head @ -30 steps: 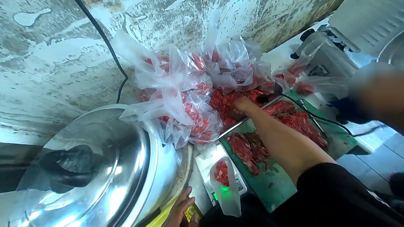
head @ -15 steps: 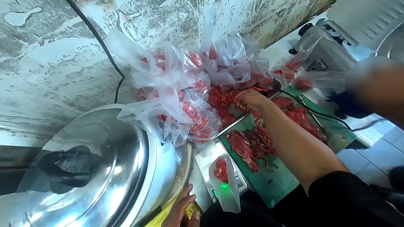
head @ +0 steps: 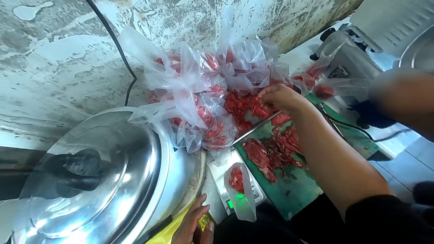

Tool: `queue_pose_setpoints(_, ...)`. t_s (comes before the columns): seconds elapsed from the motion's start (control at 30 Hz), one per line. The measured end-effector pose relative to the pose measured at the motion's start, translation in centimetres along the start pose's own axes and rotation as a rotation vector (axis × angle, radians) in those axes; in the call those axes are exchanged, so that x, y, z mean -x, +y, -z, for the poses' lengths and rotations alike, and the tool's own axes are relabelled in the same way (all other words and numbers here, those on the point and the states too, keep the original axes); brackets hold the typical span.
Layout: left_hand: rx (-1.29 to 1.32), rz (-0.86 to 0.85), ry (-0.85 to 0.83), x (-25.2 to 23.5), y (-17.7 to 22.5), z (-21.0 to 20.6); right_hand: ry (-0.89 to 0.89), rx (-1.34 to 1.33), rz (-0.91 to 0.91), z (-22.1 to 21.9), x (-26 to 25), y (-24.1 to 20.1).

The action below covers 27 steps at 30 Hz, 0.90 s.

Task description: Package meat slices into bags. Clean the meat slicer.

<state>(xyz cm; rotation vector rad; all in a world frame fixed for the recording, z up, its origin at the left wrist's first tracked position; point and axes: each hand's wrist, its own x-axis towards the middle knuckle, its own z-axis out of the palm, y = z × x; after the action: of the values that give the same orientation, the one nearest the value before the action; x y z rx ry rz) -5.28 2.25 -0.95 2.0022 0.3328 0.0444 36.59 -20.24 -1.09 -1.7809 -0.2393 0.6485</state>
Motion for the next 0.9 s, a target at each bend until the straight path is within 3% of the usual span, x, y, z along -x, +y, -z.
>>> queue_pose_setpoints(0.23, 0.009, -0.007, 0.000, 0.0, 0.4, -0.1, -0.117, 0.123, 0.276, -0.9, 6.8, -6.2)
queue_pose_setpoints(0.47, 0.015, 0.019, 0.004, 0.2, 0.5, -0.2, -0.405, 0.194, 0.600, -3.0, 12.9, -9.5)
queue_pose_setpoints(0.73, 0.054, 0.019, 0.013, 0.4, 0.0, -0.2, -0.577, 0.324, 0.598, -7.2, 16.0, -8.1)
queue_pose_setpoints(0.9, 0.056, 0.023, 0.016, 0.5, 0.0, -0.4, -0.548, 0.736, 0.579, -10.0, 16.2, -5.5)
